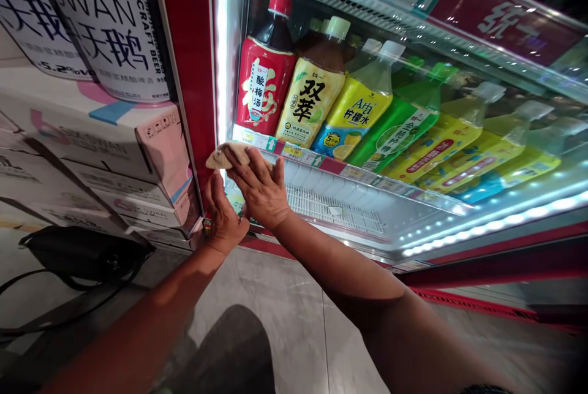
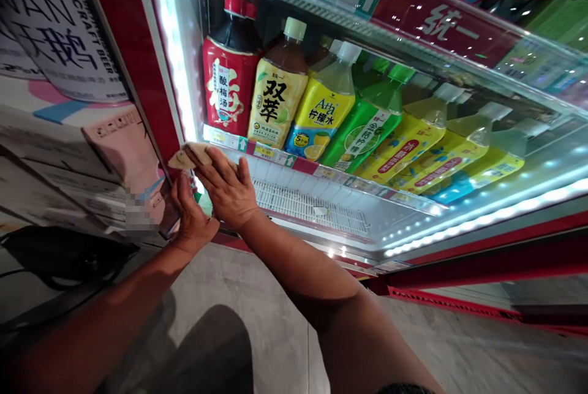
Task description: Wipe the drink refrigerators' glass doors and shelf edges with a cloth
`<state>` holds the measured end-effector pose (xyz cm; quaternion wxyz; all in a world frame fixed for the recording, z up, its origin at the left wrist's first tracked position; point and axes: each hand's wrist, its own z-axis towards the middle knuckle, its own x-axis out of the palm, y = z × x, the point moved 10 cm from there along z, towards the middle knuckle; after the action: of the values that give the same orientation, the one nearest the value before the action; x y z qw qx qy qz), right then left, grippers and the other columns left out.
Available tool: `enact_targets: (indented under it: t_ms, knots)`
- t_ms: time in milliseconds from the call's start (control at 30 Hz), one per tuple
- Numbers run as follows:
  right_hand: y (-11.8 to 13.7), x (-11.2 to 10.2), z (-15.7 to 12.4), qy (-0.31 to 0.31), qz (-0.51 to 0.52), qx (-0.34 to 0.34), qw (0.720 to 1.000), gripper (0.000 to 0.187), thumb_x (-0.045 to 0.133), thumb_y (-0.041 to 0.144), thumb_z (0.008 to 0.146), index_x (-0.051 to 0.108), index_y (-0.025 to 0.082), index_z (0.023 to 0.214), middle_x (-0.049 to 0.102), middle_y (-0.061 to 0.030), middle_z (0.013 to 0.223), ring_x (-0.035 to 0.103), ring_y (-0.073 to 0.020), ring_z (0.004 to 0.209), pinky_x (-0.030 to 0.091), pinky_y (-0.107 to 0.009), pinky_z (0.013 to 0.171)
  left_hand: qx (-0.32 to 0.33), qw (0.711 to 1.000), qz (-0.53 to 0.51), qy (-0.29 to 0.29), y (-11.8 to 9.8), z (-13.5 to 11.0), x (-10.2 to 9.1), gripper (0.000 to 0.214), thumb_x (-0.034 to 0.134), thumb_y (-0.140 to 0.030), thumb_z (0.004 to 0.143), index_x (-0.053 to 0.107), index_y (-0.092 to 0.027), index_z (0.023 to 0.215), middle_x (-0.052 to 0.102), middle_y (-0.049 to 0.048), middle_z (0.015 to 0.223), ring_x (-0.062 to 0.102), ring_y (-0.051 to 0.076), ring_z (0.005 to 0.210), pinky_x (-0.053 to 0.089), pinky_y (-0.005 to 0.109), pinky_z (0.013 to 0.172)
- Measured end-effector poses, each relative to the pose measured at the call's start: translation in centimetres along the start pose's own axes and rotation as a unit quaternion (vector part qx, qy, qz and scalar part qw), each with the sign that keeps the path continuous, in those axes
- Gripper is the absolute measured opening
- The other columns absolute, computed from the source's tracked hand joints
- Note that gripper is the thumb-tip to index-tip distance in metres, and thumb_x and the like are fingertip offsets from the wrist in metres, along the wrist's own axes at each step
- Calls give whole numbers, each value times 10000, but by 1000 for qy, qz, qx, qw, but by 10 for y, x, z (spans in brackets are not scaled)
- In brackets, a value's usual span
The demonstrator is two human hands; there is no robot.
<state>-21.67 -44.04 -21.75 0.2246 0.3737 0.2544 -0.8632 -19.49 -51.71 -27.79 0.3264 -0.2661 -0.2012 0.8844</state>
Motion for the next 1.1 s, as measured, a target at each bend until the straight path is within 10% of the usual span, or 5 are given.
enact_targets:
  t_ms: [667, 1100]
  knots:
    - [-2, -33, 47, -5, 10, -70, 998, 520, 429, 182, 1051, 438, 316, 1554, 326, 65, 1711, 141, -207, 1630, 0, -621, 1332, 2, 1000, 7, -5, -6, 9, -10, 974, 581, -126, 834, 67, -193, 1658, 139, 237, 1658, 270, 363, 1560, 463, 496, 1177]
    - [-18, -58, 50, -11, 21, -59, 998, 499, 404, 172, 1058, 457, 274, 1544, 373, 25, 1692, 210, -216, 1616, -4, -635, 1334, 51, 992, 103, 57, -16, 29, -4, 1021, 663, -190, 837, 77, -196, 1674, 20, 222, 1737, 72, 389, 1621, 183, 615, 1287]
